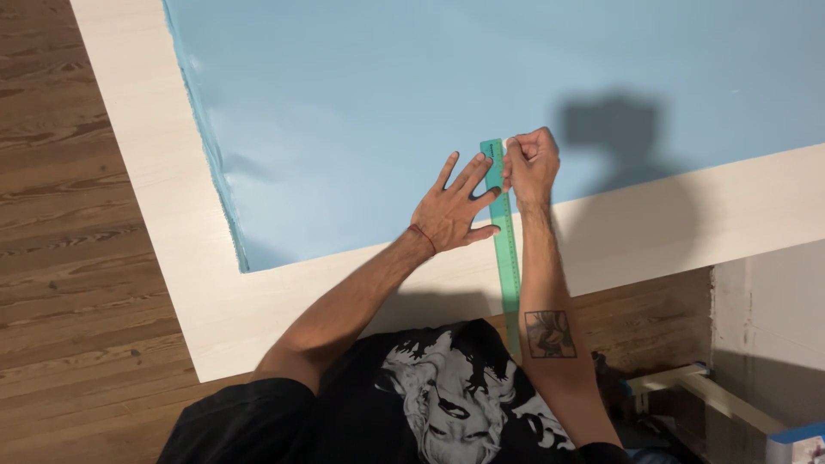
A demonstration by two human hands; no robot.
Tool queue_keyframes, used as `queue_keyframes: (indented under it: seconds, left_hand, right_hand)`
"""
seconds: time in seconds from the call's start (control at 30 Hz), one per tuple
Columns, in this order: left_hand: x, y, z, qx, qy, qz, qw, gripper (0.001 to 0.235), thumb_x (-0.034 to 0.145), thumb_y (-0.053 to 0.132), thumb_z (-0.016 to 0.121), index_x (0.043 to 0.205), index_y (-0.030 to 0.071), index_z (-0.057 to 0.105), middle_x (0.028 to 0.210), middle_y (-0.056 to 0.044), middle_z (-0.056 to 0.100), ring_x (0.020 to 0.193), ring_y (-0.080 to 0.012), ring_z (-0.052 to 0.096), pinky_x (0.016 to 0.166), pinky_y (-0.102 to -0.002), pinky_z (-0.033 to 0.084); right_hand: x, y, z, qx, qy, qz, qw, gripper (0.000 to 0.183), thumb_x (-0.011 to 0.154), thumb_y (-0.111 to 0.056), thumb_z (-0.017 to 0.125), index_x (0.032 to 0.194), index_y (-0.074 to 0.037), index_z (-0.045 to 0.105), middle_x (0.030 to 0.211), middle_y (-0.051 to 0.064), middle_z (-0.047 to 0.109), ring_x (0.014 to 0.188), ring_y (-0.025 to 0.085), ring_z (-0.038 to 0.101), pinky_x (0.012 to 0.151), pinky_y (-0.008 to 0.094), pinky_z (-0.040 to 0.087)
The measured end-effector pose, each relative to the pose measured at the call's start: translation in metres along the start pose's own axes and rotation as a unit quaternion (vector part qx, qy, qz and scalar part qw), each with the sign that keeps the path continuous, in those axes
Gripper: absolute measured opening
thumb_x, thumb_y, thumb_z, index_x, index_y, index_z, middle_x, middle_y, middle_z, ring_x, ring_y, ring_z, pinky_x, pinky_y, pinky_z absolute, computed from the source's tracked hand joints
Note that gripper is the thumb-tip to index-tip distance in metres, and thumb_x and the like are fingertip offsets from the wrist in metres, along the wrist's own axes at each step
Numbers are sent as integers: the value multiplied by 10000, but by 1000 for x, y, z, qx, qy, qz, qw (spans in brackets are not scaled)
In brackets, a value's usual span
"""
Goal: Mark lines on a large sheet of blue leather using a ruler and chalk on a cutting table
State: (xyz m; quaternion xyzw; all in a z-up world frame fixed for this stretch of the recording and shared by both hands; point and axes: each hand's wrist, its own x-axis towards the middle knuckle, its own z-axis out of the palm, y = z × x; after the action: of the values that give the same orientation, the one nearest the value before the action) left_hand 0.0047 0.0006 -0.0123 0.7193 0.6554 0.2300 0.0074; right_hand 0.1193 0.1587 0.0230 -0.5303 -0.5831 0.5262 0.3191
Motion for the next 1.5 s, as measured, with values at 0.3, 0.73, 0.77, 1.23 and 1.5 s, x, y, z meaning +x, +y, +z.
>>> queue_keyframes:
  seconds: [0.3,0.73,0.77,1.23,1.5]
  left_hand:
    - [0,4,-1,12,22,12,1000,763,1065,918,401,1432,279,600,1759,-184,486,1748,-353,382,1466,-709,186]
    - [-3,7,-4,-11,4,5,1000,747,1004,899,562,1440,296,621,1795,-179,464,1753,-336,388,1475,-699,171]
    - [-3,5,-4,-14,1,4,1000,746,998,899,570,1441,302,624,1794,-178,468,1752,-341,392,1476,-701,161]
    - [-2,-2,-6,6,5,7,1000,736,991,910,560,1423,316,610,1788,-161,465,1760,-323,376,1479,-694,160]
    - [-6,-2,-6,-5,-16,13,1000,745,1054,903,499,1464,294,627,1768,-193,499,1738,-353,418,1462,-708,166]
  right_hand:
    - [7,10,-4,-31,51,-26,998,75,1098,-42,740,1138,5,698,749,194,737,429,197,672,238,304,492]
    - [4,4,-2,-22,39,3,999,110,1057,-59,771,1092,7,691,722,222,729,428,218,667,266,335,508]
    - [5,3,2,-23,55,4,998,95,1049,-53,763,1076,-1,689,705,216,718,412,216,652,268,337,503]
    - [22,15,-29,84,65,70,992,155,1016,-64,803,1105,-70,677,680,182,659,421,244,619,292,389,511]
    - [-121,25,-155,115,190,135,966,121,1201,-258,763,1258,-205,671,1001,57,749,852,183,795,594,291,659]
